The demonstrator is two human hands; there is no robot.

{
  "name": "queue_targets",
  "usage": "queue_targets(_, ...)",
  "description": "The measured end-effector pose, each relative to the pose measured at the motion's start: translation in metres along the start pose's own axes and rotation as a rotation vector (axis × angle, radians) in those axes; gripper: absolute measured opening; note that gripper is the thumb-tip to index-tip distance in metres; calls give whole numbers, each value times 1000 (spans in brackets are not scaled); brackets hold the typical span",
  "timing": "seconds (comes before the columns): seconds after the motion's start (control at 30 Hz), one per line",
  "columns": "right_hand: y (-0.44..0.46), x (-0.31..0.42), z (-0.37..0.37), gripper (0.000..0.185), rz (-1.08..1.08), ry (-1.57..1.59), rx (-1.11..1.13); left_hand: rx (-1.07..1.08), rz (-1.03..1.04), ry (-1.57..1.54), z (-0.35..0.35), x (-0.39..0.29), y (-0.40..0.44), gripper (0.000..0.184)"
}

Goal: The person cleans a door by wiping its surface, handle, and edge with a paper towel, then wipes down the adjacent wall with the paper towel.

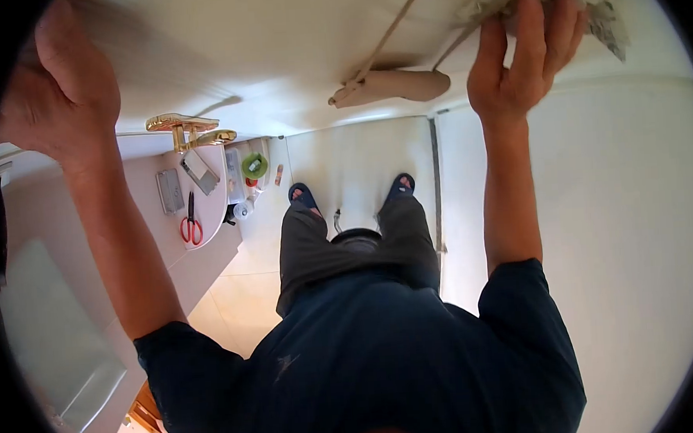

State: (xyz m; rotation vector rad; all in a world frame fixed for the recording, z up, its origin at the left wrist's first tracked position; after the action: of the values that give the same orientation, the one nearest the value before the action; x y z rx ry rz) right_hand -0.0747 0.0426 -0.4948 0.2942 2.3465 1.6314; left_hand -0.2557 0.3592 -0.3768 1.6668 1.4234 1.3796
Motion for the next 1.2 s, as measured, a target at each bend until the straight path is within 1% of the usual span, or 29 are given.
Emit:
queue_targets(0.03,-12,4,3,48,-38,-86,-8,6,17,28,-1,0,0,66)
queue_targets(0.07,-16,10,8,46,-32,-87,40,12,35,66,-4,-1,1,66)
queue_targets(0.13,-40,10,14,46,-37,-105,16,36,39,96,0,-4,-3,68)
queue_targets(0.23,-65,5,19,43,-83,-55,-53,75,19,143,18,-29,-9,70)
queue_targets(0.33,-115,-3,31,43,-85,-83,-135,97,-22,190,38,-53,-30,72)
queue_targets(0.37,-125,-6,34,47,-86,-55,-151,105,-27,208,44,-62,-37,72)
queue_targets(0.4,-134,-7,36,47,-93,-60,-171,97,-59,237,46,-69,-39,73)
queue_targets(0.47,-157,-13,35,51,-90,53,-214,88,-99,279,54,-88,-50,74)
queue_targets(0.53,-192,-24,43,52,-114,-31,-247,69,-140,318,58,-107,-60,76)
queue_targets(0.6,-212,-18,51,54,-197,-55,-251,39,-189,354,62,-125,-69,77)
queue_targets(0.67,-229,-19,49,58,-127,-184,-171,18,-195,407,59,-136,-69,78)
queue_targets(0.7,-238,-17,45,54,-87,-236,-160,22,60,480,59,-121,-57,72)
queue_targets(0.73,-236,-20,44,49,-59,-279,-121,32,283,553,74,-98,-56,66)
queue_targets(0.8,-229,-23,37,46,-2,-182,-122,-199,104,432,57,-149,-63,71)
queue_targets(0.83,-217,-28,21,46,-5,-219,-162,-247,130,426,55,-156,-51,71)
queue_targets(0.9,-214,-18,23,45,6,-131,-63,-125,29,361,51,-147,-63,77)
queue_targets(0.93,-210,-16,21,45,-2,-142,-76,-143,33,363,55,-147,-68,77)
queue_targets(1.0,-194,-16,18,45,-14,-117,-12,-132,-31,350,59,-146,-68,75)
queue_targets(1.07,-179,-13,11,45,-20,-154,-29,-130,-51,370,57,-151,-68,75)
queue_targets(1.13,-159,-12,4,47,-80,-186,-39,-93,-92,341,60,-148,-67,76)
queue_targets(1.2,-139,-10,6,47,-113,-222,-80,-114,-100,332,66,-144,-70,75)
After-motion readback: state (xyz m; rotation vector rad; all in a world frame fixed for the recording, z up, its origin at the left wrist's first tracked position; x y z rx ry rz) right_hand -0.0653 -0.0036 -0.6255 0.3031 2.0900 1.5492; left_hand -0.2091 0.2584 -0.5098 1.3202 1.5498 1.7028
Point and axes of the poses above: each hand's wrist, its own y-axis towards the middle knuckle, its own z-axis out of the palm, x = y × z, the point moved 9 cm from there along y, towards the middle knuckle, and after that the axes turned 5 degrees about x, right-handed, at the moved point
